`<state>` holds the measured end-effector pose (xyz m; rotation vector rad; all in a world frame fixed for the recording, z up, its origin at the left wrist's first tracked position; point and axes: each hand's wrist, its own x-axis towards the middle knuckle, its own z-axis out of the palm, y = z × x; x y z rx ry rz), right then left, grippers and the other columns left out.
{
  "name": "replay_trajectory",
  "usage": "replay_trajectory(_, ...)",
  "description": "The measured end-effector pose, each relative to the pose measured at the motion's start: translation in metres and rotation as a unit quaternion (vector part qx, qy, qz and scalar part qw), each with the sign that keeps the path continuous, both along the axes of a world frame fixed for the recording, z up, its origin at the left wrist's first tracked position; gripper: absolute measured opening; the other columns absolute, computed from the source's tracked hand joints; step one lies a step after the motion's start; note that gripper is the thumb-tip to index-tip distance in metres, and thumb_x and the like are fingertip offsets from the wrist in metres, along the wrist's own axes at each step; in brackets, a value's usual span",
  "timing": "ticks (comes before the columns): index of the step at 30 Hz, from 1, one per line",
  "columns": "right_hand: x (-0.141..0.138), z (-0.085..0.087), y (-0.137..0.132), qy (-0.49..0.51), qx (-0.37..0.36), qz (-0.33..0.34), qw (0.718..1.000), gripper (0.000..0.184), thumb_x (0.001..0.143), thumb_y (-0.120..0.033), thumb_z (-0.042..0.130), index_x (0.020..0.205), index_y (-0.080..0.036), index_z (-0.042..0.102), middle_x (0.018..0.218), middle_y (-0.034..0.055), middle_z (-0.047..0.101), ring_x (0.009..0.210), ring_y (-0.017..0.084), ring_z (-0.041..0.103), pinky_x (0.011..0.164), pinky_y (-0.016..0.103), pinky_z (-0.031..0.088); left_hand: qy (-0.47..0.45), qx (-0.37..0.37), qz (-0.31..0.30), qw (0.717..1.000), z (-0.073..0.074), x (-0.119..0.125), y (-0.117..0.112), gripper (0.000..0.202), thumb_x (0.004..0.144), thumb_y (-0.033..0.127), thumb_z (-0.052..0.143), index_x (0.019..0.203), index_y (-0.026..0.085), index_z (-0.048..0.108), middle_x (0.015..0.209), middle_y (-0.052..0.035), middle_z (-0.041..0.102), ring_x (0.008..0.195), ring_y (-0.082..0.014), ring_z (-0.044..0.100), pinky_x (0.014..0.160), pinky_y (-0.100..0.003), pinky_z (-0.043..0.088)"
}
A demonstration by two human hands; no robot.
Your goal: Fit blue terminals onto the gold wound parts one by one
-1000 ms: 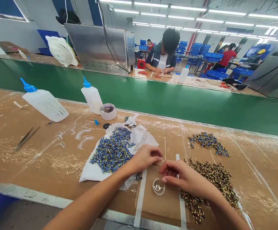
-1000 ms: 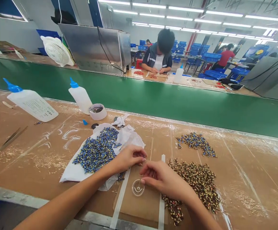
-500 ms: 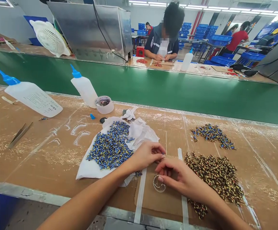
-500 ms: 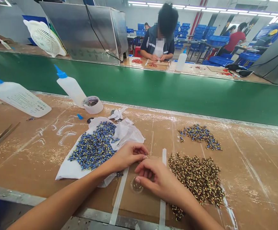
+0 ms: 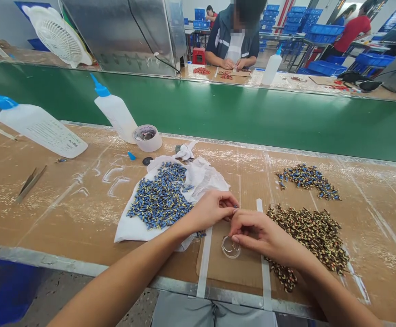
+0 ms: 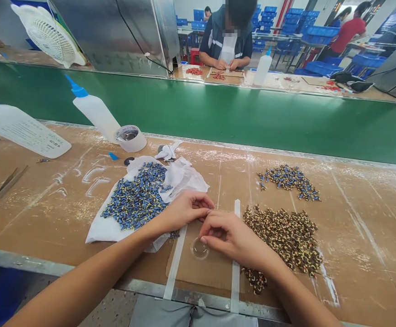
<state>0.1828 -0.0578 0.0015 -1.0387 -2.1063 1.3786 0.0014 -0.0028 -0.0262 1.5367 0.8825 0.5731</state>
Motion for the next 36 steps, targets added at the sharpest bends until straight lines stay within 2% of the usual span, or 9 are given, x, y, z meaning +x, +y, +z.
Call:
replay_trajectory(6, 0.0, -0.001, 0.002, 0.015, -0.031, 0.006, 0.999, 0.009, 0.088, -0.028, 0.064, 0.085, -0.022, 0.07, 0.091, 0.0027, 0.062, 0.082, 0.016, 0.058, 0.074, 0.028, 0.047, 0.003, 0.01, 0.01, 1.0, -0.001, 0.0, 0.0, 0.012, 0.077, 0.017, 0.062, 0.087, 0.012, 0.067, 0.072, -0.0024, 0.066, 0.068, -0.0121, 0.06, 0.062, -0.023, 0.049)
replay_trajectory(11, 0.004, 0.003, 0.002, 0.083, -0.063, -0.041, 0.994, 0.011, 0.089, -0.03, 0.061, 0.085, -0.021, 0.067, 0.086, 0.0016, 0.064, 0.083, 0.016, 0.059, 0.078, 0.03, 0.047, -0.016, -0.008, 0.011, 1.0, -0.001, 0.0, -0.001, 0.009, 0.078, 0.016, 0.061, 0.085, 0.011, 0.065, 0.07, -0.0023, 0.065, 0.064, -0.0113, 0.059, 0.059, -0.022, 0.047)
replay_trajectory(15, 0.013, 0.005, 0.005, 0.132, -0.059, -0.16, 0.977, 0.013, 0.09, -0.032, 0.06, 0.089, -0.021, 0.065, 0.084, 0.0027, 0.066, 0.075, 0.015, 0.059, 0.068, 0.027, 0.048, -0.028, -0.033, 0.008, 0.999, -0.003, 0.002, -0.002, 0.01, 0.078, 0.018, 0.062, 0.085, 0.012, 0.065, 0.066, -0.0015, 0.064, 0.059, -0.0109, 0.059, 0.057, -0.023, 0.048)
replay_trajectory(18, 0.015, 0.001, 0.007, 0.15, 0.019, -0.278, 0.948, 0.011, 0.089, -0.031, 0.062, 0.09, -0.02, 0.063, 0.085, 0.0039, 0.067, 0.073, 0.015, 0.06, 0.065, 0.026, 0.049, -0.033, -0.056, 0.009, 0.998, -0.008, 0.003, -0.004, 0.012, 0.077, 0.021, 0.065, 0.085, 0.012, 0.065, 0.066, -0.0019, 0.064, 0.058, -0.0115, 0.06, 0.058, -0.025, 0.051)
replay_trajectory(21, 0.013, -0.006, 0.008, 0.144, 0.084, -0.335, 0.927, 0.009, 0.088, -0.029, 0.063, 0.092, -0.02, 0.064, 0.085, 0.0046, 0.067, 0.079, 0.017, 0.063, 0.07, 0.029, 0.05, -0.051, -0.083, -0.002, 0.995, -0.011, 0.004, -0.005, 0.014, 0.076, 0.022, 0.067, 0.085, 0.011, 0.065, 0.067, -0.0021, 0.064, 0.059, -0.0119, 0.061, 0.06, -0.027, 0.053)
replay_trajectory(27, 0.009, -0.016, 0.008, 0.119, 0.104, -0.343, 0.926, 0.011, 0.087, -0.029, 0.064, 0.093, -0.019, 0.064, 0.085, 0.0053, 0.068, 0.078, 0.019, 0.065, 0.071, 0.032, 0.052, -0.044, -0.086, -0.009, 0.995, -0.01, 0.005, -0.006, 0.015, 0.078, 0.025, 0.067, 0.085, 0.011, 0.064, 0.069, -0.0032, 0.066, 0.06, -0.0127, 0.064, 0.062, -0.027, 0.053)
replay_trajectory(36, 0.008, -0.02, 0.006, 0.102, 0.117, -0.338, 0.928, 0.009, 0.087, -0.028, 0.063, 0.093, -0.021, 0.064, 0.085, 0.005, 0.068, 0.078, 0.019, 0.064, 0.072, 0.033, 0.051, -0.043, -0.073, -0.012, 0.996, -0.007, 0.005, -0.005, 0.012, 0.079, 0.022, 0.065, 0.084, 0.012, 0.063, 0.068, -0.0031, 0.066, 0.06, -0.0128, 0.064, 0.061, -0.027, 0.053)
